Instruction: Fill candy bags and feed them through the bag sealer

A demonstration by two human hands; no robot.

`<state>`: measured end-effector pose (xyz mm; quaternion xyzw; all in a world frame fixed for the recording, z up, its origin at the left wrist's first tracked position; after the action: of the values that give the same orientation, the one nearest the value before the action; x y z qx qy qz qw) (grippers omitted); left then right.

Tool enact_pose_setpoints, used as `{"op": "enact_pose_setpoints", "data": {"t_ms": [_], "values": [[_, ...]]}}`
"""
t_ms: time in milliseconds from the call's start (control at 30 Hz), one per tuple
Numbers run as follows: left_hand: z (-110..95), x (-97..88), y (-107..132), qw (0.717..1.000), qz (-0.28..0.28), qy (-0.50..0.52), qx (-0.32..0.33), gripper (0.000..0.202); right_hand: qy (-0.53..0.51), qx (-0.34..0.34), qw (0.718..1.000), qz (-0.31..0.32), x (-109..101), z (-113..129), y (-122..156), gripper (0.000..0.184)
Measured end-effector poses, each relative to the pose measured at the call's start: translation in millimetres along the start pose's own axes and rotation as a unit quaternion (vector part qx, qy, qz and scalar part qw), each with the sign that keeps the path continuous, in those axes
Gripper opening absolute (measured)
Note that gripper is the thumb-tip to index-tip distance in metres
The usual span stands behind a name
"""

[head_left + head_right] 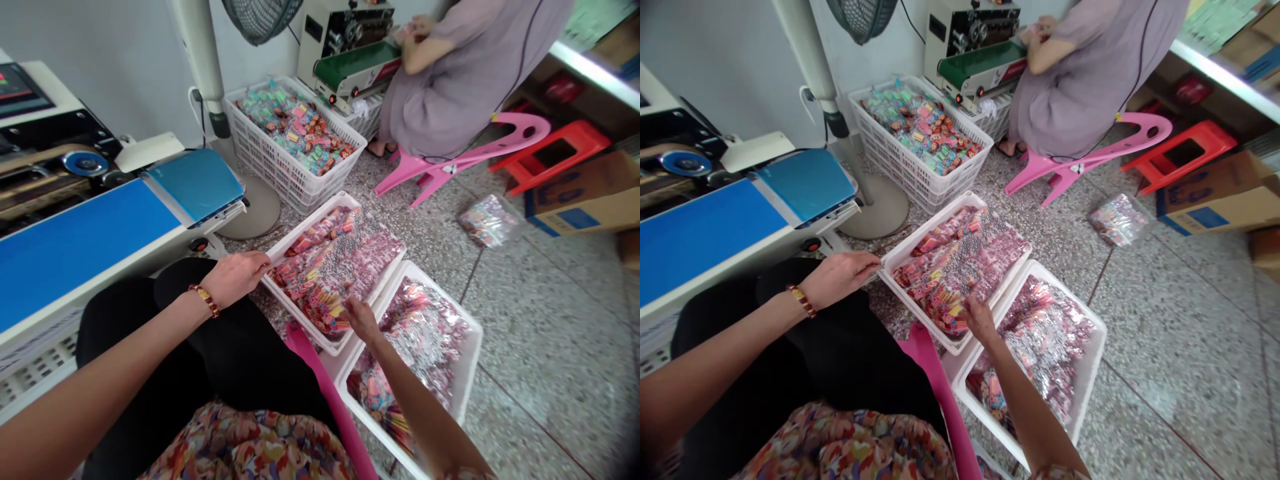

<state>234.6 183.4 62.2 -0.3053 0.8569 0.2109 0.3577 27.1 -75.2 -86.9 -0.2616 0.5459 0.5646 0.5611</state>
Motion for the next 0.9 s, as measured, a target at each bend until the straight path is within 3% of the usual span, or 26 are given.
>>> {"op": "enact_pose_setpoints", "data": {"t_ms": [100, 200, 267, 333, 400, 433, 567, 633, 700, 800, 900], "values": [[-5.0, 7.6, -2.8, 0.999, 0.023, -0.006, 0.023, 0.029, -0.043, -0.015, 0.999, 0.017, -27.0, 1.3, -10.5, 0.008], [-12.1, 19.7, -6.6, 0.997, 0.031, 0.069, 0.002, 0.027, -0.062, -0.049, 0.996, 0.028, -67.9, 21.1, -24.4, 0.010], [-22.5, 32.3, -9.9, 0.987, 0.045, 0.153, -0.001, 0.036, -0.074, -0.089, 0.993, 0.036, -99.1, 49.6, -36.2, 0.012], [-33.3, 41.8, -14.7, 0.967, 0.046, 0.249, 0.005, 0.064, -0.096, -0.143, 0.984, 0.044, -129.7, 89.1, -49.7, 0.014], [-37.3, 44.0, -21.1, 0.941, 0.031, 0.336, 0.005, 0.085, -0.113, -0.199, 0.972, 0.049, -157.1, 133.8, -64.9, 0.014], [-35.5, 41.4, -24.3, 0.926, 0.016, 0.378, -0.002, 0.085, -0.116, -0.221, 0.967, 0.046, -169.4, 155.5, -73.5, 0.013], [-13.7, 11.5, -29.6, 0.828, -0.054, 0.557, -0.032, 0.056, -0.108, -0.253, 0.961, 0.017, -204.1, 226.8, -115.5, 0.011], [-0.9, -10.0, -25.7, 0.784, -0.089, 0.613, -0.045, 0.052, -0.134, -0.266, 0.954, 0.018, -212.5, 254.1, -136.2, 0.014], [11.5, -32.5, -18.7, 0.758, -0.130, 0.636, -0.057, 0.053, -0.202, -0.279, 0.939, 0.027, -217.2, 274.3, -153.3, 0.020], [29.8, -61.9, -7.9, 0.733, -0.197, 0.648, -0.068, 0.056, -0.377, -0.244, 0.893, 0.021, -217.5, 283.7, -172.2, 0.036], [48.0, -82.8, -3.2, 0.719, -0.249, 0.645, -0.071, 0.055, -0.518, -0.220, 0.821, 0.092, -189.4, 297.3, -173.8, 0.049]]}}
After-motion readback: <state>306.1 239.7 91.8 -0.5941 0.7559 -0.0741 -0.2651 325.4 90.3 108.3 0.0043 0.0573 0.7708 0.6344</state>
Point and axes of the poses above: each hand's wrist, its own y-axis away from the middle knuckle, its own x-axis out of the palm, z = x × y, the point moved 8 cm from there along -y, towards the middle knuckle, and after that the axes turned 11 degrees about y, right-handed, at the moved point
